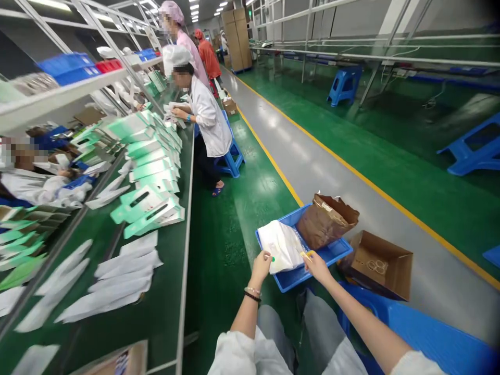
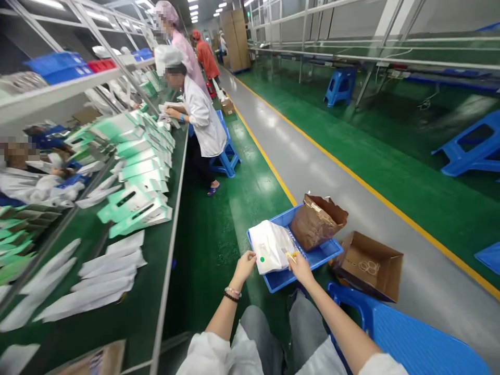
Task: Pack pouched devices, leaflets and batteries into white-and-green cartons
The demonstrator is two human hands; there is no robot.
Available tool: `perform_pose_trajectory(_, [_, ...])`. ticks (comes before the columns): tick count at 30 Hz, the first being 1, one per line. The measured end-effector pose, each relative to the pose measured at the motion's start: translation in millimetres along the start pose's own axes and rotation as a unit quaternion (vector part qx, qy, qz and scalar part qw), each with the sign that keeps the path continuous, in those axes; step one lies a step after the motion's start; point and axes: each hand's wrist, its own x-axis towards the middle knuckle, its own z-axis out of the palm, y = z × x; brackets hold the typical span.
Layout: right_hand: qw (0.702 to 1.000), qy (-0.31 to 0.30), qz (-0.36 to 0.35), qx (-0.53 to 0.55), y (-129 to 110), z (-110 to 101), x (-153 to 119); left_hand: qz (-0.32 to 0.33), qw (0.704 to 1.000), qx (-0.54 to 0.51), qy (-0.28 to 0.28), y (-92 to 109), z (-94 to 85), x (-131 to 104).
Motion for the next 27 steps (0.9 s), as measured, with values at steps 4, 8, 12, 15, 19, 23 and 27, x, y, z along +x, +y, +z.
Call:
perform_pose_trajectory(4, [0.975, -0.040, -0.127, -0.180, 48, 32, 140, -0.008, 0.996, 0.054, 0.071, -67, 65.0, 145])
perform_pose_trajectory(8, [0.917, -0.056, -0.223, -0.327, 72, 75, 235, 0.012, 0.981, 0.081, 0.175, -123, 112.2, 243])
perform_pose_trajectory(12, [0.855, -0.071, -0.281, -0.430, 70, 119, 279, 0.045, 0.963, 0.090, 0.250, -154, 137.2, 279])
perform_pose_trajectory(15, [0.813, -0.081, -0.303, -0.491, 59, 143, 291, 0.056, 0.958, 0.083, 0.268, -162, 141.9, 285])
perform_pose_trajectory(19, [0.762, -0.096, -0.326, -0.552, 39, 159, 295, 0.054, 0.957, 0.065, 0.278, -162, 140.7, 287])
perform_pose_trajectory(23, [0.723, -0.106, -0.336, -0.595, 27, 173, 294, 0.062, 0.949, 0.050, 0.304, -162, 145.9, 284])
perform_pose_trajectory(27, [0.696, -0.112, -0.334, -0.625, 24, 184, 292, 0.075, 0.944, 0.039, 0.320, -166, 153.0, 277])
